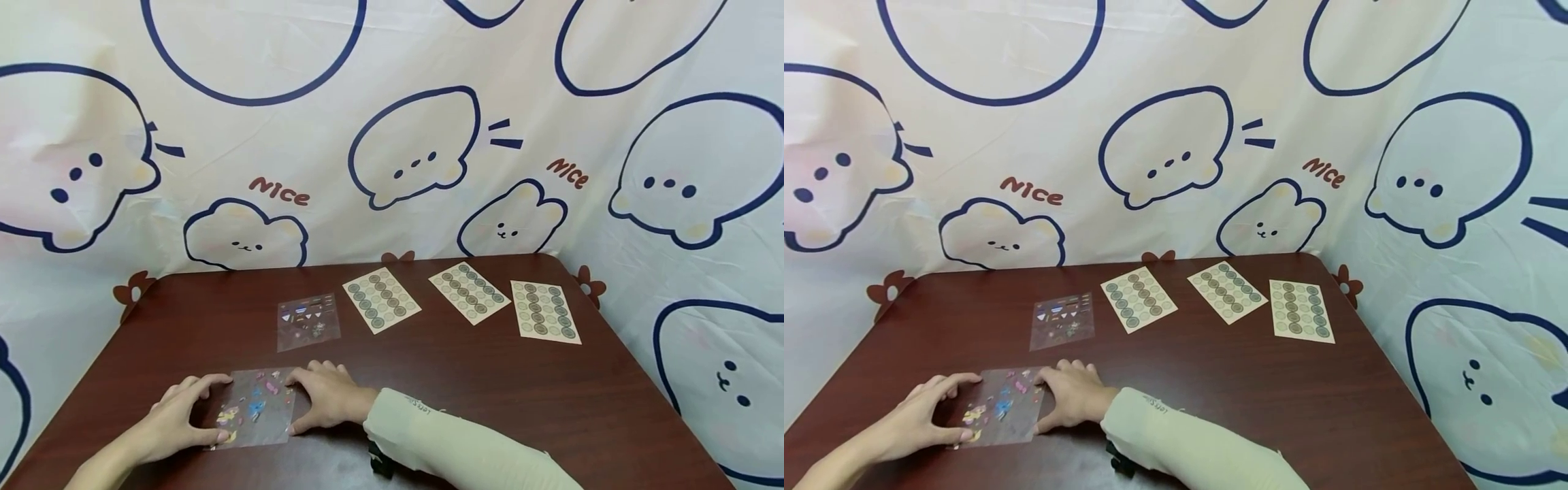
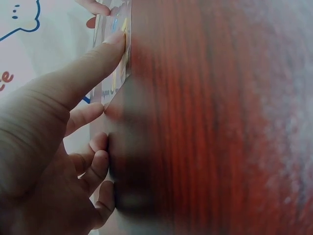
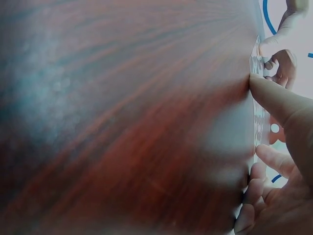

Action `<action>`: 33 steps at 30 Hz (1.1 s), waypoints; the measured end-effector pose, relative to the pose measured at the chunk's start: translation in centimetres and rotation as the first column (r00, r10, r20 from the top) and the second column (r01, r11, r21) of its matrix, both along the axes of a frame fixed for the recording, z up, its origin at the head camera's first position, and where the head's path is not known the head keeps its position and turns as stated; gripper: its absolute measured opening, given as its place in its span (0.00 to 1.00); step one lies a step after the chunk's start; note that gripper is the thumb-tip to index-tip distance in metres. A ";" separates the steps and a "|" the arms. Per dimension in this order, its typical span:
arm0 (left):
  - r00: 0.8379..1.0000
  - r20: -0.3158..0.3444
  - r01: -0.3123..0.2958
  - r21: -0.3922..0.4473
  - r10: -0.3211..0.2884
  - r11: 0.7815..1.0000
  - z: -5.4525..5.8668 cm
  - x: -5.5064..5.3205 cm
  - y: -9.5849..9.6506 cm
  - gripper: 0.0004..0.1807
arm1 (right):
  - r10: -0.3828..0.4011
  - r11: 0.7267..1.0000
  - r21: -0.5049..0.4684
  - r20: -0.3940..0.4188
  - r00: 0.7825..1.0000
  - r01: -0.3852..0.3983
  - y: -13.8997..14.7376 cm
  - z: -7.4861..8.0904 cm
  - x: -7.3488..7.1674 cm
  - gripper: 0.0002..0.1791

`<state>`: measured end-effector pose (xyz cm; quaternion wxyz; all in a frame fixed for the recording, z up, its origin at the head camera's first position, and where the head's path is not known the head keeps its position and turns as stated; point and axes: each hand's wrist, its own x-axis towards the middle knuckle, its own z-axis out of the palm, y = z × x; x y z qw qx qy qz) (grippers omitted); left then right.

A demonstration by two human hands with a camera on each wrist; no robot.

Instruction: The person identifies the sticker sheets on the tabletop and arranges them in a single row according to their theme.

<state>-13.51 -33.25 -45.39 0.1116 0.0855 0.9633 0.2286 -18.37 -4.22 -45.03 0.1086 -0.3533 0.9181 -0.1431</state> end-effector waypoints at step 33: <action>0.999 -0.036 -0.019 -0.014 0.018 1.000 -0.1 0.4 0.1 0.48 | 0.003 1.000 0.020 -0.014 1.000 -0.003 -0.4 0.1 0.0 0.41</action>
